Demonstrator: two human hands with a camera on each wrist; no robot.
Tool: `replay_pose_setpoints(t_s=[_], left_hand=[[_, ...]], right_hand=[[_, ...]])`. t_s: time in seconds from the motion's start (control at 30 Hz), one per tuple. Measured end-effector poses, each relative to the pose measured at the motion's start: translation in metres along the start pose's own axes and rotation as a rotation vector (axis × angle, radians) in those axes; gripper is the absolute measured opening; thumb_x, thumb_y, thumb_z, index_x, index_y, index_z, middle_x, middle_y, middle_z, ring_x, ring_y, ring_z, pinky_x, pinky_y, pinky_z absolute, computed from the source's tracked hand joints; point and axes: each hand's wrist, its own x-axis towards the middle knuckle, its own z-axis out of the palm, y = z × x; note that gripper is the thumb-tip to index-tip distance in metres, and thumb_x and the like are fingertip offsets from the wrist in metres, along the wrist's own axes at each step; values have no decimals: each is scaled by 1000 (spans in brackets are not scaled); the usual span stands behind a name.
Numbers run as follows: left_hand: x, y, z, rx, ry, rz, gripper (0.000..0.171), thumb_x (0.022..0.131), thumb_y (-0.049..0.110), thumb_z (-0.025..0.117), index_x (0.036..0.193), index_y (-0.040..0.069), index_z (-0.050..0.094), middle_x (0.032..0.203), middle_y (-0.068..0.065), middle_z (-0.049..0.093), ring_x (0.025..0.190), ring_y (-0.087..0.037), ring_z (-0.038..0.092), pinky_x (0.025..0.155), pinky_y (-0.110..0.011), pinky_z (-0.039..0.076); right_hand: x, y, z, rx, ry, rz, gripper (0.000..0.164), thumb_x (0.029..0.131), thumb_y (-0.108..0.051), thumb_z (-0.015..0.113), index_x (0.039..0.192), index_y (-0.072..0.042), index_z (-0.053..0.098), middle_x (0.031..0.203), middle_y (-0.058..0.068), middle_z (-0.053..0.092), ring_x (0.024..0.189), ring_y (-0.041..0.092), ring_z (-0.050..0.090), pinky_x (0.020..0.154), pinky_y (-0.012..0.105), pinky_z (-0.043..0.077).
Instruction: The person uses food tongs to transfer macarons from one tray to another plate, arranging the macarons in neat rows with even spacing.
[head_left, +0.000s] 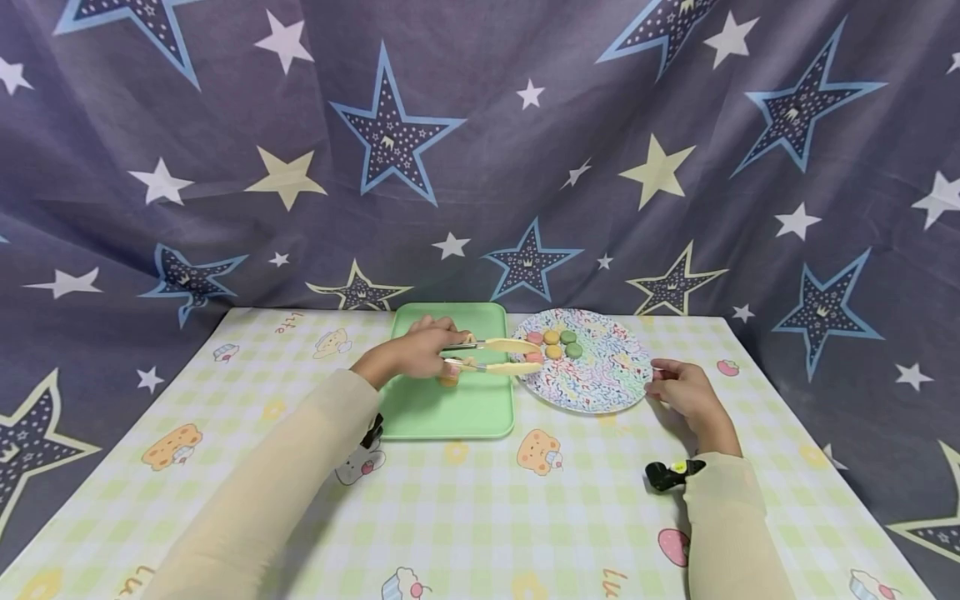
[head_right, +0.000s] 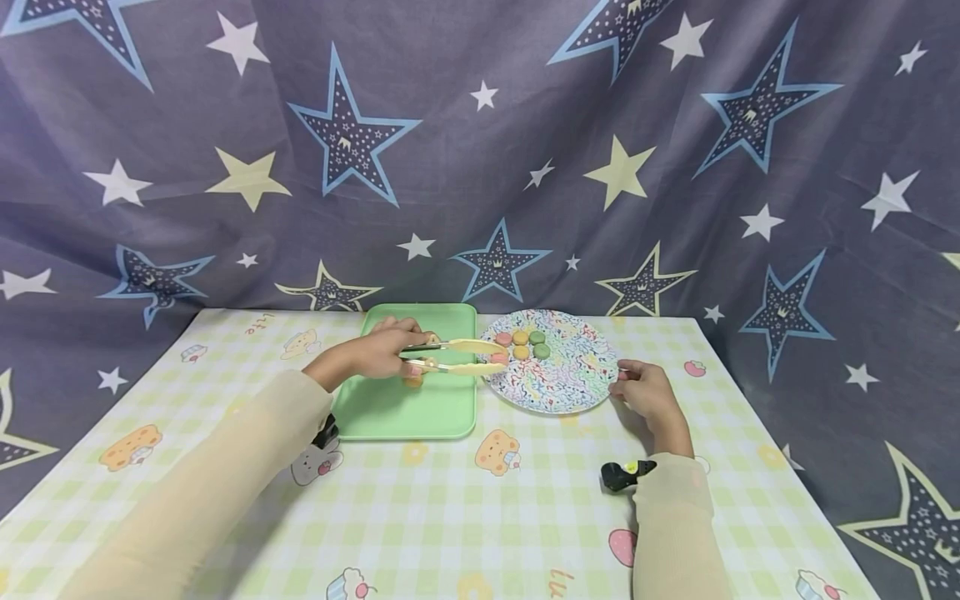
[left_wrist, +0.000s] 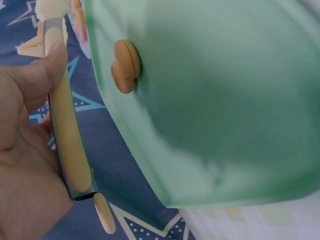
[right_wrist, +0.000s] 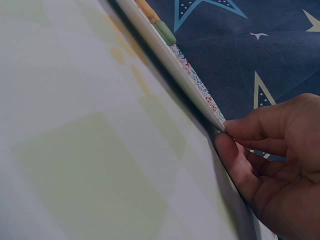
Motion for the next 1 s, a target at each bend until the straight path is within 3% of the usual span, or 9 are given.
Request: replay_pose_setpoints(t_s=[0.47,1.0], left_hand=[[12,3,4,45,-34,-34,72,93,22,74,156,9,43,129,-12,53,99,-25,34,92,-41,27],[9,5,2,37,-57,-47,72,93,24,74,156,9,42,127,-11,52,99,-25,33,90,-40,27]], right_hand=[[0,0,0,0,-2,3,59,94,4,60,150,11,42,121,20,53,96,20,58,75,23,55],[2,3,1,7,2,0,58,95,4,60,149,10,43,118,17,52,98,21,56,77,23,56]])
